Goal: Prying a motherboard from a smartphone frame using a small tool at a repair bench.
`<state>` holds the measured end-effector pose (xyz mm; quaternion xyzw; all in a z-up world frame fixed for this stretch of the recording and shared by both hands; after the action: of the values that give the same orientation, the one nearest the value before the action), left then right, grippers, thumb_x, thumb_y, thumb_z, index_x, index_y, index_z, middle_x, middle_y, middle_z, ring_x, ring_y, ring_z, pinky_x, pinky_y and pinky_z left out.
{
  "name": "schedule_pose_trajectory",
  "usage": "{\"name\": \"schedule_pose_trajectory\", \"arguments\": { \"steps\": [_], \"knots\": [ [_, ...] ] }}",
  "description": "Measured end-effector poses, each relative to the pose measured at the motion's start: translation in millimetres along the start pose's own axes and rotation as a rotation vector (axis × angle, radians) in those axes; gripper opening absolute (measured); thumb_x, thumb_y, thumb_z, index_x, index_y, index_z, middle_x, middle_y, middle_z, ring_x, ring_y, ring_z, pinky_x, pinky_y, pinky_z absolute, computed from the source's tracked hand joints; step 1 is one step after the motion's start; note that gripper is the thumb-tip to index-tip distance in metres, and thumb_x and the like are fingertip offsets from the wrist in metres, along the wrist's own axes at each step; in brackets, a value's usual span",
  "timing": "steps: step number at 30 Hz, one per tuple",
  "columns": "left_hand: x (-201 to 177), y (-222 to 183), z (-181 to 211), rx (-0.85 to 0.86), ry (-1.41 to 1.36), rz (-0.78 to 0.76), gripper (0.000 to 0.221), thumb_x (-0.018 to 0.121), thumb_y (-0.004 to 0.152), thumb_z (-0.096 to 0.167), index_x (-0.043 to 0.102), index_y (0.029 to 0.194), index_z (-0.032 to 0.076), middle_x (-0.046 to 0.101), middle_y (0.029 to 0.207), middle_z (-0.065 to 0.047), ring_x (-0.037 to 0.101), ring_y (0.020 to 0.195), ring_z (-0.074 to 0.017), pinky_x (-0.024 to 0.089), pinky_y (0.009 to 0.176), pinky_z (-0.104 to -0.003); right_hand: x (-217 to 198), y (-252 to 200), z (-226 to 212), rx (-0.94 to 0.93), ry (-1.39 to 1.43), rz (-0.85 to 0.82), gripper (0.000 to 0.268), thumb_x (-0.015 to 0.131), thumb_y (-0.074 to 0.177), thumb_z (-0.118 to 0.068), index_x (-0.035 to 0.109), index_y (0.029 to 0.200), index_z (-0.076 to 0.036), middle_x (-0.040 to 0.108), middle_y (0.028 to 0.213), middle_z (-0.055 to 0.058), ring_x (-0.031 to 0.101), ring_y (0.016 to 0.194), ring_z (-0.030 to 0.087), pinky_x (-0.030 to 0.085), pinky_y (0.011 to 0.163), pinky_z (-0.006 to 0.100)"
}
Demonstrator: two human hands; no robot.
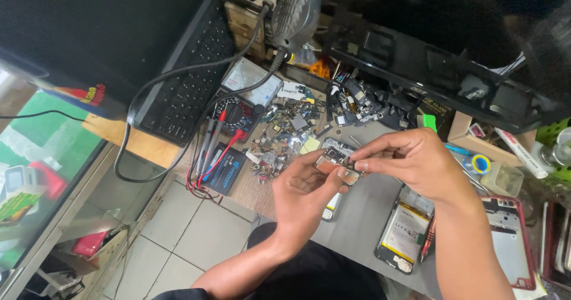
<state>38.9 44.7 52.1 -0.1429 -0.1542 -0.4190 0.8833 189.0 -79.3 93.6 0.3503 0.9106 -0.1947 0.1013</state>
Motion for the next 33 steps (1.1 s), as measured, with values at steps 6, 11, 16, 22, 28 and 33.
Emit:
{"name": "schedule_pose_trajectory", "arguments": {
  "steps": [6,11,16,22,28,33],
  "knots": [
    [0,0,-7,0.003,-0.008,-0.012,0.040,0.078,0.086,0.002,0.064,0.123,-0.007,0.079,0.089,-0.019,0.077,0.064,-0.0258,0.064,0.065,-0.032,2,0,2,-0.034,0.017,-0.042,0.021,0.085,0.076,-0.002,0.086,0.097,0.000,0.086,0.082,0.012,0.075,0.070,0.013,0.059,0.066,0.021],
    [0,0,-4,-0.037,0.022,-0.009,0.042,0.078,0.085,0.004,0.064,0.124,-0.007,0.080,0.089,-0.017,0.078,0.063,-0.0250,0.065,0.065,-0.032,2,-1,1,-0.066,0.065,-0.041,0.020,0.082,0.078,0.001,0.085,0.098,0.001,0.085,0.086,0.014,0.077,0.075,0.016,0.062,0.070,0.023],
    [-6,-6,-5,0.107,0.118,-0.079,0.041,0.075,0.092,0.019,0.065,0.126,-0.001,0.077,0.088,-0.013,0.078,0.081,-0.0211,0.061,0.070,-0.031,-3,4,11,-0.179,0.321,-0.006,0.023,0.072,0.084,0.009,0.075,0.107,0.010,0.075,0.093,0.023,0.076,0.080,0.030,0.067,0.081,0.036],
    [-32,-16,-22,0.331,0.402,-0.129,0.028,0.070,0.095,0.015,0.067,0.122,0.007,0.074,0.094,-0.007,0.072,0.079,-0.0111,0.060,0.062,-0.023,13,29,46,0.016,0.241,0.064,0.022,0.068,0.089,0.006,0.072,0.111,0.011,0.075,0.095,0.024,0.077,0.082,0.032,0.065,0.083,0.036],
    [-50,-13,-38,0.505,0.356,-0.277,0.031,0.068,0.089,-0.002,0.067,0.120,0.003,0.069,0.093,-0.010,0.063,0.062,-0.0128,0.058,0.058,-0.022,65,56,28,0.122,-0.222,0.004,0.019,0.078,0.089,-0.005,0.084,0.107,-0.008,0.080,0.084,0.005,0.065,0.065,0.013,0.053,0.064,0.026],
    [-50,-10,-49,0.454,0.069,-0.356,0.031,0.072,0.089,0.000,0.074,0.120,0.004,0.067,0.084,-0.013,0.065,0.066,-0.0207,0.052,0.047,-0.028,105,76,15,-0.209,-0.254,-0.096,0.016,0.080,0.083,0.000,0.082,0.097,-0.006,0.078,0.089,0.012,0.071,0.068,0.017,0.059,0.058,0.030]
  ]
}}
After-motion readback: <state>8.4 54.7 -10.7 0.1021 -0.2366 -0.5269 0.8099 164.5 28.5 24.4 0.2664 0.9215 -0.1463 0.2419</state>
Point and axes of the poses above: each hand's wrist, its own y-axis towards the middle knuckle, its own x-axis out of the palm, z = x × y, the point moved 4 cm from there along y, towards the middle knuckle
